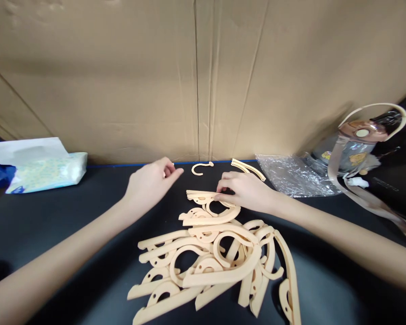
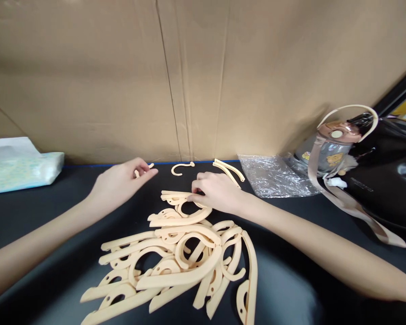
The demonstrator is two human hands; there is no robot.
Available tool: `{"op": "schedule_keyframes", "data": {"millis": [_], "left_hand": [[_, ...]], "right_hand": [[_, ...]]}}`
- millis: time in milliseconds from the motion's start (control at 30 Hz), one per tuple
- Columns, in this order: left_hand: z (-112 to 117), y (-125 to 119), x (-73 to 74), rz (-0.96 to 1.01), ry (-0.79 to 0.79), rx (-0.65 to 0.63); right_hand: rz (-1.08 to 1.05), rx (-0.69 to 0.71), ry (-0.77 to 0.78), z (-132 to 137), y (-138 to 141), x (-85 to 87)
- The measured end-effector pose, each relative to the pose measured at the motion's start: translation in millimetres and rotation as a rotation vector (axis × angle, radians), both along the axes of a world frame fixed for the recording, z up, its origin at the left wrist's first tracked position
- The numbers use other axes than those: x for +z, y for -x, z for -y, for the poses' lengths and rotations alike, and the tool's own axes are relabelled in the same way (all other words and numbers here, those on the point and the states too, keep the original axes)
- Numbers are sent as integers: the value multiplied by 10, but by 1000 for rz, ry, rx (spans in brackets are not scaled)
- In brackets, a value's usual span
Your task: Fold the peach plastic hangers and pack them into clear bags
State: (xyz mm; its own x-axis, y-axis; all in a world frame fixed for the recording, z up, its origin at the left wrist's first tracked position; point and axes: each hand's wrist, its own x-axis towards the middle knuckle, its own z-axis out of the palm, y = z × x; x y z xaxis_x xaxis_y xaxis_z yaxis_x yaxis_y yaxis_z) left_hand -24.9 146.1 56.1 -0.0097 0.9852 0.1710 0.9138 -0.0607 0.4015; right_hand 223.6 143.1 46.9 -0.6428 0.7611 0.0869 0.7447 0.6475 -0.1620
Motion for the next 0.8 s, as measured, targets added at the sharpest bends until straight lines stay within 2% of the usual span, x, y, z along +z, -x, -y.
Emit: {"op": "schedule_keyframes", "data": {"millis": [133, 233, 367, 467, 533, 600, 700, 800], "left_hand": [[170, -199, 30, 40, 73, -101], [151, -232, 31, 142, 107, -117], [32, -271, 36, 435, 224, -196], [-21, -358, 69, 697, 270, -226], [-27, -430, 107, 823, 258, -234], [-18, -502, 152, 888, 230, -241], [-6, -603, 223, 882, 198, -259], [-18, -683, 290, 823, 154, -284]], "right_hand": [[-98, -29, 67, -7, 23, -17], [-334, -87, 183, -40, 13, -23], [-720, -115, 326, -43, 32, 12], [-857, -114, 412, -40, 47, 62], [-821, -125, 353, -51, 46, 99], [-682, -144, 183, -74, 41, 141], [-431, -139, -109, -118, 61, 230], [-167, -163, -317, -142, 135, 346]]}}
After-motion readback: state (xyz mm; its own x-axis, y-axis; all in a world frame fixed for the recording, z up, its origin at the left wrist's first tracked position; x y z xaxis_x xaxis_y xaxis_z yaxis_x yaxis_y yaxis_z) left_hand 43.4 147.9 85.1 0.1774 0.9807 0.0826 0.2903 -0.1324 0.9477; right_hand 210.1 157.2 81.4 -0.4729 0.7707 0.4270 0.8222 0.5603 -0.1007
